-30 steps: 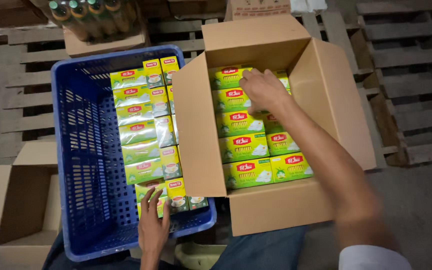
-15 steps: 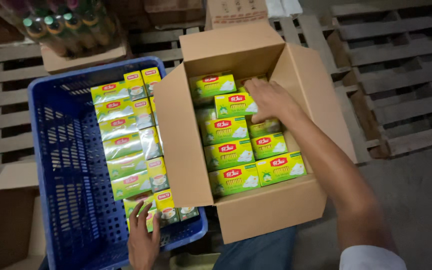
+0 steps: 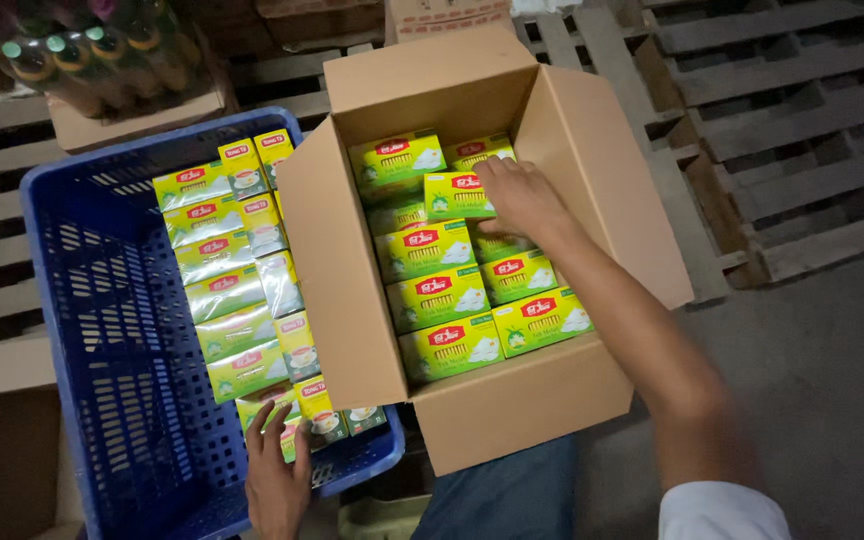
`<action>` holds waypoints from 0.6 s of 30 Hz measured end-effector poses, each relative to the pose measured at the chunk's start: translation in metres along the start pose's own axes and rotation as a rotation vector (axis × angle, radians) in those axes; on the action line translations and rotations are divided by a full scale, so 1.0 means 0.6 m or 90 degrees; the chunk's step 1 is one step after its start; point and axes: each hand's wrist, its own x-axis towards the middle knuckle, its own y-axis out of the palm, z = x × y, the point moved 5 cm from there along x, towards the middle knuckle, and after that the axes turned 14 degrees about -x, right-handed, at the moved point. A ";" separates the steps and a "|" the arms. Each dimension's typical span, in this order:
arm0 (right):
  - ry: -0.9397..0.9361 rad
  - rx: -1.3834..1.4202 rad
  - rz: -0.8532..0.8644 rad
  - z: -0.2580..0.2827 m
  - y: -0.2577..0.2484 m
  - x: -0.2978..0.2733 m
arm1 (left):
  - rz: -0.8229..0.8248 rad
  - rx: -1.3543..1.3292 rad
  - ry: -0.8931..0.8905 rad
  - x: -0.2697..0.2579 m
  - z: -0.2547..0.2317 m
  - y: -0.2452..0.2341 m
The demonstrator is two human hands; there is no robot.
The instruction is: The person transfers small yellow and green boxes from a cardboard box into a blue plastic basket. They arrange the boxes in neat rows within the basket, filling it up over time.
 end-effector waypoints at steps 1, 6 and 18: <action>0.002 0.001 0.000 -0.003 -0.004 -0.004 | 0.002 0.001 0.001 0.001 0.002 0.001; 0.003 0.031 -0.079 -0.026 -0.020 -0.032 | -0.023 -0.004 0.053 0.002 0.007 0.003; 0.070 0.120 -0.189 -0.037 -0.122 -0.123 | -0.048 -0.076 0.157 -0.001 0.007 -0.001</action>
